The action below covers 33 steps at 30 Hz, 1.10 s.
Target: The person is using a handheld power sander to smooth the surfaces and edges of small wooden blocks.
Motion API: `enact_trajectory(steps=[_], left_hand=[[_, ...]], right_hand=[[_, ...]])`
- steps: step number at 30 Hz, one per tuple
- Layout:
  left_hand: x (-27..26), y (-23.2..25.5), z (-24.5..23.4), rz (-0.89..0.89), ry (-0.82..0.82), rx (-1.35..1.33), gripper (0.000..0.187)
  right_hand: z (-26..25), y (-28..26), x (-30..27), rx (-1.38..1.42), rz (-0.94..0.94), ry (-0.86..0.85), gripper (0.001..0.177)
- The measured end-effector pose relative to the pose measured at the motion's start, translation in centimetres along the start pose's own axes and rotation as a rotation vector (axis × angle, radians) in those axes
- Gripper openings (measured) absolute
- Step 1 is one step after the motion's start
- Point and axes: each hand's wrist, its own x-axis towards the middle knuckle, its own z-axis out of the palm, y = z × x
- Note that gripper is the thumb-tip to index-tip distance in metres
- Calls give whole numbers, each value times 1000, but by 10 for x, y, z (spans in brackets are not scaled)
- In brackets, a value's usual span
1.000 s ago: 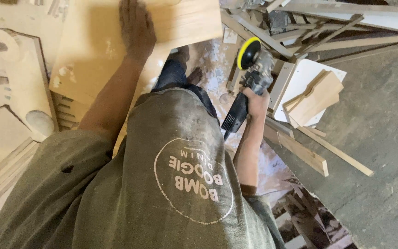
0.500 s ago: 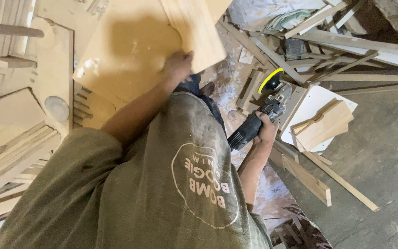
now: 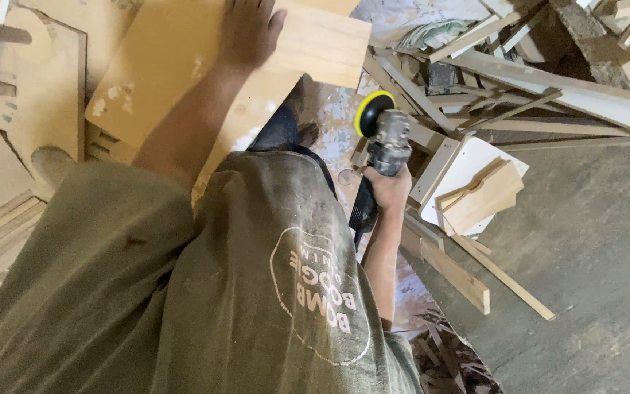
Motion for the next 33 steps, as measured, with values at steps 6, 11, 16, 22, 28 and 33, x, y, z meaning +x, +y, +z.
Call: enact_trajectory(steps=[6, 11, 16, 22, 28, 33], left_hand=[[-45, 39, -27, -255, -329, 156, 58], [-42, 43, -33, -420, -518, -34, 62], [-41, 44, -39, -399, -496, -16, 59], [-36, 46, -50, -429, -506, -75, 60], [-39, 43, -39, -424, -515, -52, 61], [-36, 44, -44, -448, -562, -91, 61]], right_hand=[[32, -71, -18, -575, -98, -17, 77], [55, -101, -3, -782, -300, -125, 95], [64, -124, 44, -775, -493, -96, 92], [46, -116, 45, -893, -333, -79, 88], [75, -123, 46, -877, -435, -151, 85], [49, -133, 67, -794, -473, -30, 67]])
